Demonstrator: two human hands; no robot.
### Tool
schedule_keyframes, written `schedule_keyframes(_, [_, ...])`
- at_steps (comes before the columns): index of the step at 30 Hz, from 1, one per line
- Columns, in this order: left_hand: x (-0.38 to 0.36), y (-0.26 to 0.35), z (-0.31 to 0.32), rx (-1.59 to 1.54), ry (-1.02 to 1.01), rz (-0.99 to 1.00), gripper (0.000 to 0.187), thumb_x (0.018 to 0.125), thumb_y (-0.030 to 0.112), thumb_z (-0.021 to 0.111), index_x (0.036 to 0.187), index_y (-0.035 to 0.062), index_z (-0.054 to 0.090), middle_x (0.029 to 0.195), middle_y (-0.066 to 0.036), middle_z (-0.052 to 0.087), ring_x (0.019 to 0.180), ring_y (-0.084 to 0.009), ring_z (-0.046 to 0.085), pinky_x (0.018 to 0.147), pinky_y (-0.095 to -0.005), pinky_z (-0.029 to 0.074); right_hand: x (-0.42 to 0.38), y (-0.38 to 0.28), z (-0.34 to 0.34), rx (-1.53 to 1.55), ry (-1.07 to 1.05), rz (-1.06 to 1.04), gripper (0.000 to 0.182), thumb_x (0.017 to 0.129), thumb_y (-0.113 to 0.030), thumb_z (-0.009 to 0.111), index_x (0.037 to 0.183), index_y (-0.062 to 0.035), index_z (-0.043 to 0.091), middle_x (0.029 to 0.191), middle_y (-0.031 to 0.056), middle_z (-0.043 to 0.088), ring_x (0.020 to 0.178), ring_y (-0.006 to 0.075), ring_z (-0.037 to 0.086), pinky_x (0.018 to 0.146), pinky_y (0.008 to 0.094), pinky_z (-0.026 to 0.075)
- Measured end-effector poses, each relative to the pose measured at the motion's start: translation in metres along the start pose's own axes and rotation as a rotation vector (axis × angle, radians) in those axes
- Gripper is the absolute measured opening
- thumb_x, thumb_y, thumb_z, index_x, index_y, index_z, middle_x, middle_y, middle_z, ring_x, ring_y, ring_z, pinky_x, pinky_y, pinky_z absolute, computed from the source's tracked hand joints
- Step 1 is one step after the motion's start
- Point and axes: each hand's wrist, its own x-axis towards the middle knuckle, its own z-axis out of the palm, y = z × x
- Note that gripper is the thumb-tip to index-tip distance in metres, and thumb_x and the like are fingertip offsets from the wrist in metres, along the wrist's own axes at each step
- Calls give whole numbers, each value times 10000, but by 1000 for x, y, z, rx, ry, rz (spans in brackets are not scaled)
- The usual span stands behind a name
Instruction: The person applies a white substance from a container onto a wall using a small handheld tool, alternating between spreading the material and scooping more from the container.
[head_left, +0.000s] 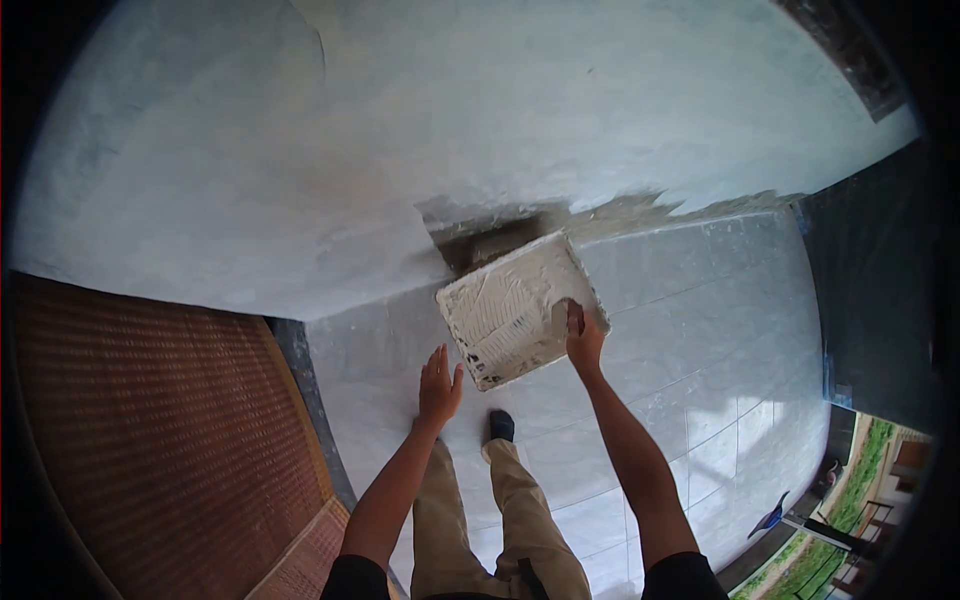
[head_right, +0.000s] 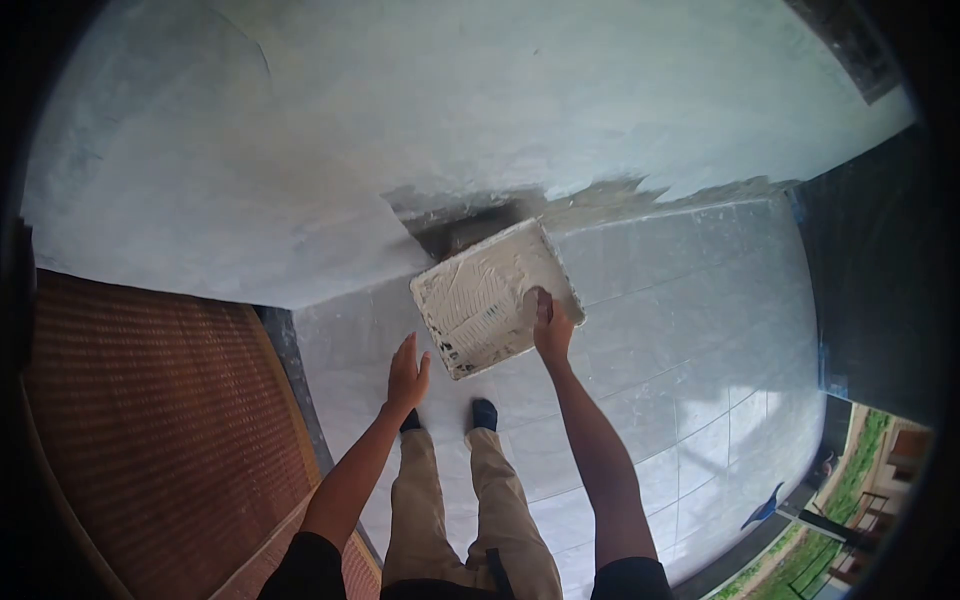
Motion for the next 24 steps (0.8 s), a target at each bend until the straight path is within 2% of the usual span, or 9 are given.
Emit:
schedule_keyframes(4, [-10, -16, 59, -237, 34, -217, 594, 975, 328, 441, 1413, -44, 289, 1398, -265, 395, 1297, -385, 389, 1082, -446, 299, 26, 16, 29, -77, -119, -170, 151, 911, -156, 553, 989, -27, 561, 794, 238, 632, 739, 445, 609, 633, 515, 460])
schedule_keyframes(7, [-17, -19, 82, -317, 21, -286, 598, 981, 327, 428, 1414, -59, 280, 1393, -291, 389, 1300, -397, 382, 1086, -423, 297, 31, 17, 40, -107, -155, -250, 118, 915, -103, 524, 1009, -37, 556, 806, 240, 629, 737, 436, 609, 615, 512, 457])
schedule_keyframes(11, [-18, -21, 95, -366, 26, -325, 600, 986, 327, 414, 1422, -60, 272, 1393, -291, 392, 1299, -399, 385, 1089, -428, 292, 33, 19, 49, -164, -145, -315, 118, 916, -78, 503, 1017, -48, 555, 817, 227, 636, 744, 429, 614, 613, 516, 464])
schedule_keyframes(18, [-9, -26, 104, -553, -14, -271, 612, 986, 316, 394, 1431, -78, 248, 1390, -296, 399, 1307, -384, 386, 1093, -399, 287, 33, 26, 68, -230, -191, -386, 140, 890, -60, 519, 1027, -42, 540, 797, 213, 633, 726, 410, 618, 623, 512, 481])
schedule_keyframes(21, [-7, -24, 106, -598, -19, -310, 619, 983, 313, 388, 1434, -84, 237, 1391, -291, 404, 1311, -378, 384, 1096, -394, 283, 24, 22, 73, -317, -189, -363, 158, 872, -54, 537, 1029, -46, 541, 798, 207, 630, 719, 400, 621, 626, 498, 491])
schedule_keyframes(23, [-6, -24, 104, -626, -58, -344, 625, 981, 315, 385, 1437, -84, 229, 1404, -276, 400, 1320, -371, 377, 1106, -390, 268, 16, 16, 76, -405, -203, -419, 158, 866, -60, 548, 1024, -55, 547, 811, 196, 634, 725, 387, 628, 626, 480, 501])
schedule_keyframes(24, [-5, -26, 102, -642, -80, -350, 626, 982, 316, 385, 1438, -82, 228, 1413, -266, 395, 1326, -367, 371, 1113, -388, 257, 14, 13, 78, -441, -239, -392, 170, 857, -52, 556, 1027, -60, 546, 854, 190, 639, 747, 381, 633, 640, 463, 514])
